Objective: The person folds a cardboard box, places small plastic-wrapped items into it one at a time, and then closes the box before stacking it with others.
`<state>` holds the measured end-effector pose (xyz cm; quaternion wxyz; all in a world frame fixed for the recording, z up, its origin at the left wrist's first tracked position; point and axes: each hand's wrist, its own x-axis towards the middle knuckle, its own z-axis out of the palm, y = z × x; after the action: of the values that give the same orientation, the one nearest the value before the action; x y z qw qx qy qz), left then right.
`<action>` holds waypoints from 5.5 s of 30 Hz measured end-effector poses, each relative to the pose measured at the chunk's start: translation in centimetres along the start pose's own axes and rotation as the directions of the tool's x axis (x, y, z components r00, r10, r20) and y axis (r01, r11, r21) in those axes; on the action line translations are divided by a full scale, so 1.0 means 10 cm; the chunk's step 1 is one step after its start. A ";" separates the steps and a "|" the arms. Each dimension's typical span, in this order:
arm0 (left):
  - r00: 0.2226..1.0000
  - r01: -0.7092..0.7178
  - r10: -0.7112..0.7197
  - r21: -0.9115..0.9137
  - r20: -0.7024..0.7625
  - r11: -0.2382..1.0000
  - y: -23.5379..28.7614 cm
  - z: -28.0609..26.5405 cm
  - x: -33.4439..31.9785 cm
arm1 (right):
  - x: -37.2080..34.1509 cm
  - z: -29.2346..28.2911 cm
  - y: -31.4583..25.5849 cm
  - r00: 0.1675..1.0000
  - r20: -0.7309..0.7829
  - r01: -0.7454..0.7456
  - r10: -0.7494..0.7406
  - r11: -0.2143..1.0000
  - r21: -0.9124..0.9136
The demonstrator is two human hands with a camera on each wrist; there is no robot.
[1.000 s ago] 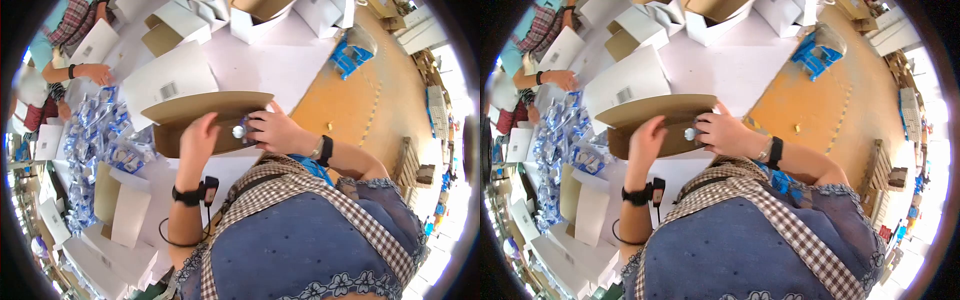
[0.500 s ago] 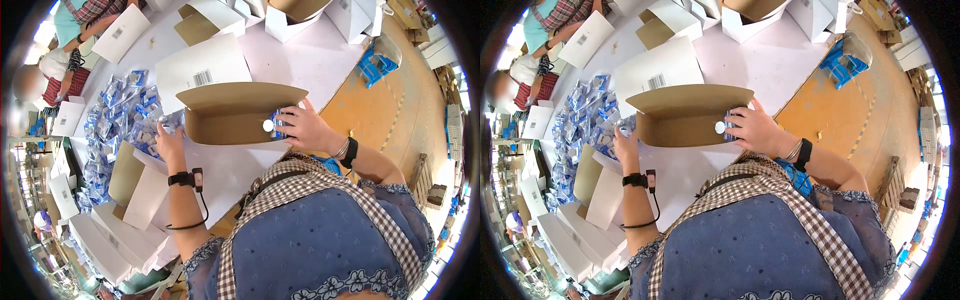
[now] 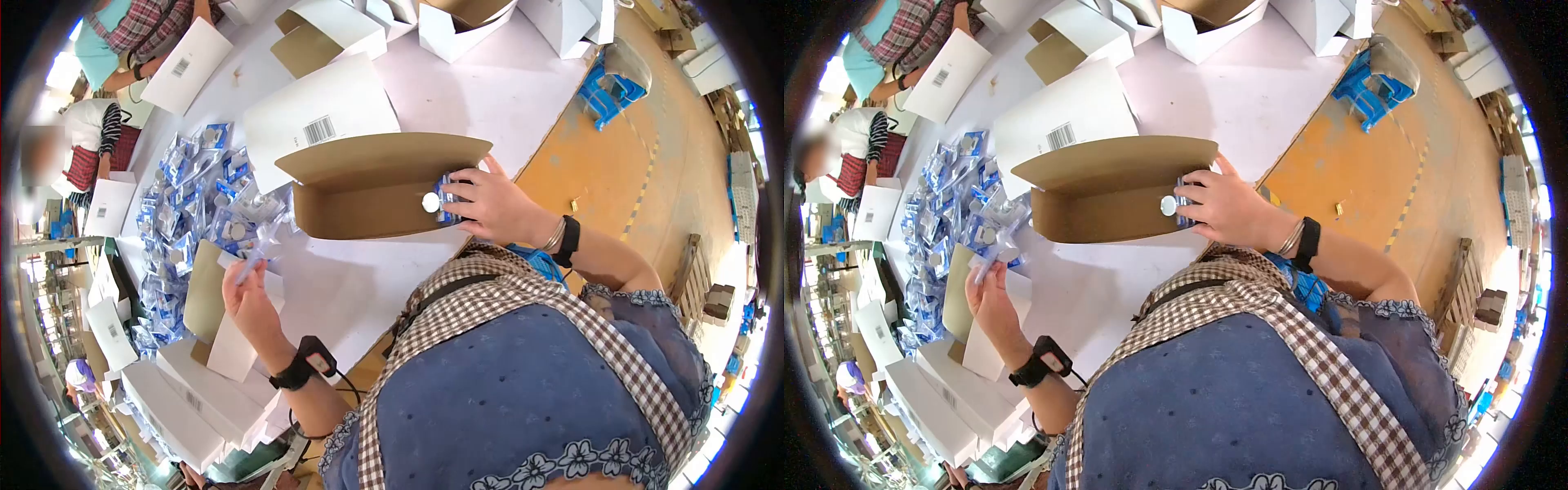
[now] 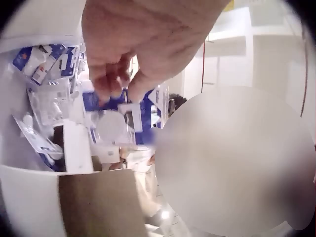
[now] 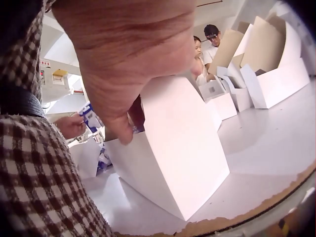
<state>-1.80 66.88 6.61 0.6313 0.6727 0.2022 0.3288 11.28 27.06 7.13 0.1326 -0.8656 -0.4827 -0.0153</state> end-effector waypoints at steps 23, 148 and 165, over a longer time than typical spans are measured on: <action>0.273 0.197 -0.737 0.714 0.618 0.671 -0.23 1.46 0.16 | -0.04 0.07 0.06 0.999 -0.029 0.024 -0.023 1.000 0.019; 0.829 -0.560 -0.147 0.792 0.540 -0.244 -0.60 0.00 0.85 | 0.16 0.36 -0.40 1.000 -0.004 -0.009 0.009 0.994 -0.109; 0.954 0.135 -0.260 0.558 0.150 0.819 -0.25 -0.35 0.15 | 0.15 0.35 -0.38 0.999 0.035 0.010 -0.004 0.988 -0.154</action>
<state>-2.87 70.70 4.39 0.4645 0.8307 0.2847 0.1141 8.53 31.08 4.79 0.0566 -0.8717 -0.4853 -0.0381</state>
